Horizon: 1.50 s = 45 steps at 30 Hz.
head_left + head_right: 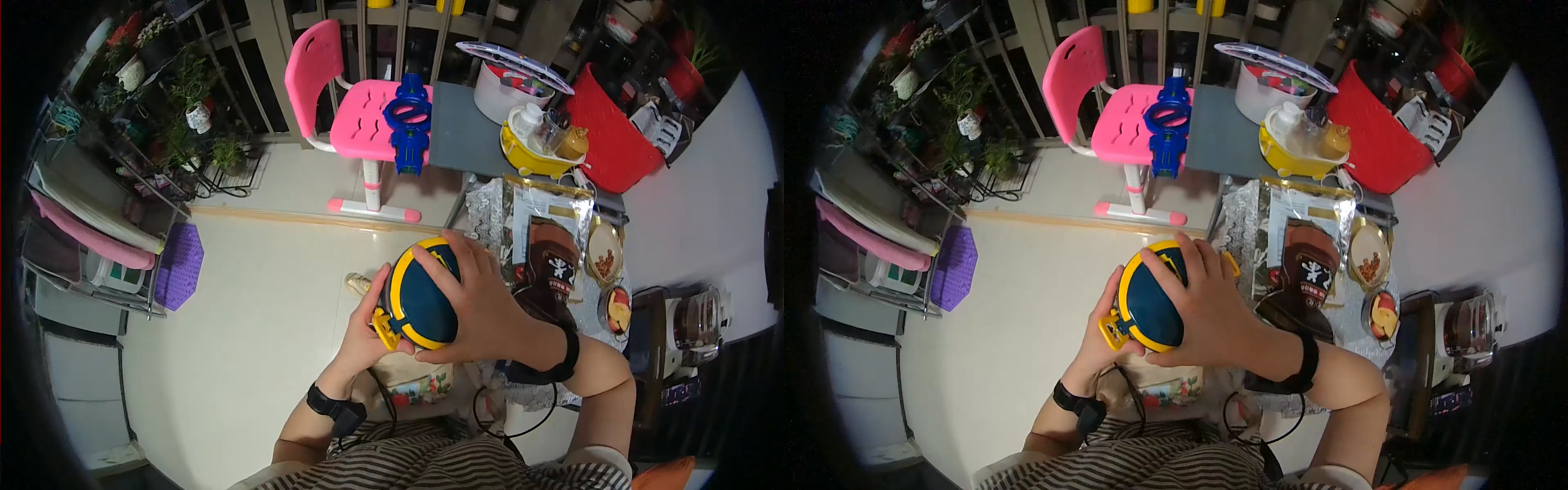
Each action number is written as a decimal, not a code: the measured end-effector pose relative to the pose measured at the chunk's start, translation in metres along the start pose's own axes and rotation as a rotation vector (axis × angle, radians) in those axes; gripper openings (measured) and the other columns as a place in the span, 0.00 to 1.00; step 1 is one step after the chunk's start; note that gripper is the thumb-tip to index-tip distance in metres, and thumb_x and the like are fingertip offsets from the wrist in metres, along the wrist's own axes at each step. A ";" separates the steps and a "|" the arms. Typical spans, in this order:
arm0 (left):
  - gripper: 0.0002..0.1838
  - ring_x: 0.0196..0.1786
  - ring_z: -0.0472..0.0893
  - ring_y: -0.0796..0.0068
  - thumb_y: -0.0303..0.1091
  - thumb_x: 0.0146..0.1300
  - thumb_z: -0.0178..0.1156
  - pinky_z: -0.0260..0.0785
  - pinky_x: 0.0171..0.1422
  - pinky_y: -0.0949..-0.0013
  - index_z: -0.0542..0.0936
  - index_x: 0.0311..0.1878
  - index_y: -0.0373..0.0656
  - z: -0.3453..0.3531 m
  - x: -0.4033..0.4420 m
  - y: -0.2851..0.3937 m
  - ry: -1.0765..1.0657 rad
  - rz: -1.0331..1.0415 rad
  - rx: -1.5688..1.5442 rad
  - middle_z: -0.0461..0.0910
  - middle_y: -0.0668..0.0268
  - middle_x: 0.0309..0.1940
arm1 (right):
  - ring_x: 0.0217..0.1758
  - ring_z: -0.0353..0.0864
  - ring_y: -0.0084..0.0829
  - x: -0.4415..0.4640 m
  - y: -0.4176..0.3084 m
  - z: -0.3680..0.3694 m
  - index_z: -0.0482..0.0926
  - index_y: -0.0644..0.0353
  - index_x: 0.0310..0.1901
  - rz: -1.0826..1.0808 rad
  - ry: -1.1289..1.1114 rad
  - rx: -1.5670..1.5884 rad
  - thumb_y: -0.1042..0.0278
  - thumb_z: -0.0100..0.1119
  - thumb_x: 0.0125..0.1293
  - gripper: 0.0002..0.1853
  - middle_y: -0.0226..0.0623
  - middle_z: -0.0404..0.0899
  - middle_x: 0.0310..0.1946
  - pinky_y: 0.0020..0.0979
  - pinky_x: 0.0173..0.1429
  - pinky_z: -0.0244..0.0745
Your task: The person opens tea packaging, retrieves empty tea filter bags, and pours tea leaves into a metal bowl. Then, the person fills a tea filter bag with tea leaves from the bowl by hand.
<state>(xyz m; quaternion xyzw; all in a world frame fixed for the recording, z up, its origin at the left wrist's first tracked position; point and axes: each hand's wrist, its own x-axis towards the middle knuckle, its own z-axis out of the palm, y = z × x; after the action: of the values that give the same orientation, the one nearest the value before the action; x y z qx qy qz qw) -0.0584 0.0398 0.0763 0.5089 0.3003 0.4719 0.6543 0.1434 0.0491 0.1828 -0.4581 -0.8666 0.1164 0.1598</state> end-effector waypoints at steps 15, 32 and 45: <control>0.62 0.70 0.66 0.69 0.26 0.42 0.79 0.61 0.72 0.66 0.48 0.78 0.41 0.054 -0.046 0.008 0.104 0.052 0.093 0.63 0.58 0.71 | 0.73 0.52 0.64 -0.060 -0.048 0.012 0.65 0.53 0.70 -0.006 0.185 -0.002 0.36 0.71 0.44 0.52 0.62 0.52 0.72 0.67 0.68 0.50; 0.52 0.62 0.75 0.68 0.31 0.50 0.76 0.68 0.66 0.65 0.54 0.75 0.36 0.081 -0.047 0.007 0.127 0.268 0.526 0.73 0.54 0.63 | 0.76 0.53 0.58 -0.097 -0.050 0.021 0.78 0.46 0.61 0.043 0.471 0.161 0.57 0.58 0.64 0.23 0.54 0.57 0.73 0.64 0.73 0.43; 0.54 0.62 0.74 0.71 0.32 0.48 0.78 0.64 0.68 0.67 0.56 0.75 0.35 0.080 -0.049 -0.009 0.073 0.182 0.290 0.74 0.58 0.62 | 0.75 0.57 0.58 -0.108 -0.051 0.010 0.81 0.51 0.56 0.116 0.514 0.218 0.61 0.54 0.67 0.18 0.55 0.62 0.70 0.57 0.76 0.46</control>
<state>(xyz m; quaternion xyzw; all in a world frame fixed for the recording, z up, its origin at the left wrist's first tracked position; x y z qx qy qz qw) -0.0038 -0.0364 0.0874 0.6056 0.3416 0.4991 0.5171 0.1583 -0.0697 0.1732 -0.5015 -0.7525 0.0977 0.4157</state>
